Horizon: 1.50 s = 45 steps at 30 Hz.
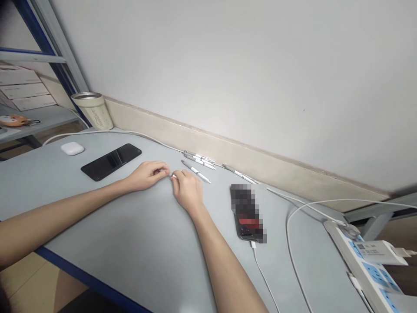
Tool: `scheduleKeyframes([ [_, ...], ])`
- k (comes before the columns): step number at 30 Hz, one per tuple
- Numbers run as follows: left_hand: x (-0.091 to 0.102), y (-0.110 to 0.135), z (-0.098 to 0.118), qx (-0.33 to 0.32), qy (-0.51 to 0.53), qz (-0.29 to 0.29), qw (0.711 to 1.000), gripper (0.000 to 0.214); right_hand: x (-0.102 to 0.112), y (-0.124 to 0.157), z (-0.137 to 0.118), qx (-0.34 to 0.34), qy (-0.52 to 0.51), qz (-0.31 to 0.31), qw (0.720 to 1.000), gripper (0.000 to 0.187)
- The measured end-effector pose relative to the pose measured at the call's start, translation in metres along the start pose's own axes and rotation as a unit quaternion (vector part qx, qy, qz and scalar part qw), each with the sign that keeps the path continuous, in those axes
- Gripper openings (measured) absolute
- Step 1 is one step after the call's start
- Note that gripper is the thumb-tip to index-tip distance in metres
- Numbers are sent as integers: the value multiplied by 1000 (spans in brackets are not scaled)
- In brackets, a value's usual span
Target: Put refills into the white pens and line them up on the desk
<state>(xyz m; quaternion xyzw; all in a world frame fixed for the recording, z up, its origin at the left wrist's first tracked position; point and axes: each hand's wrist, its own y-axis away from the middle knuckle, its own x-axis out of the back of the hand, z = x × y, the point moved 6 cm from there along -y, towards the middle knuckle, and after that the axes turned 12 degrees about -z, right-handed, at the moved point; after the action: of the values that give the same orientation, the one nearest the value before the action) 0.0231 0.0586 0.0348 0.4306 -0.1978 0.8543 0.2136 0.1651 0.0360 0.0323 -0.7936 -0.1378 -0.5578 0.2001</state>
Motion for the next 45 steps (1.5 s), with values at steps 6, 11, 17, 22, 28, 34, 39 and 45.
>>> scheduleKeyframes([
  [6, -2, 0, 1, -15, 29, -29, 999, 30, 1, 1, -1, -2, 1, 1, 1000, 23],
  [11, 0, -1, -1, 4, 4, -15, 1000, 41, 1, 1, -3, 4, 12, 0, 1000, 22],
  [17, -1, 2, 4, -24, 21, -11, 999, 28, 1, 1, -1, -11, 10, 0, 1000, 23],
  [22, -1, 0, 1, -6, -34, -2, 999, 41, -1, 1, -3, 4, 25, -2, 1000, 24],
  [28, 2, 1, 0, -2, -15, 14, 1000, 37, -2, 1, -3, 0, 33, -4, 999, 24],
  [34, 2, 3, 4, -50, -12, 2, 999, 30, -1, 1, 0, -4, 7, -7, 1000, 23],
  [39, 5, 1, -7, 3, -46, 20, 999, 39, 1, 1, 0, -7, -4, 8, 1000, 20],
  [45, -3, 5, 17, -88, -82, -16, 993, 32, 0, 2, 0, -22, -4, -6, 1000, 21],
])
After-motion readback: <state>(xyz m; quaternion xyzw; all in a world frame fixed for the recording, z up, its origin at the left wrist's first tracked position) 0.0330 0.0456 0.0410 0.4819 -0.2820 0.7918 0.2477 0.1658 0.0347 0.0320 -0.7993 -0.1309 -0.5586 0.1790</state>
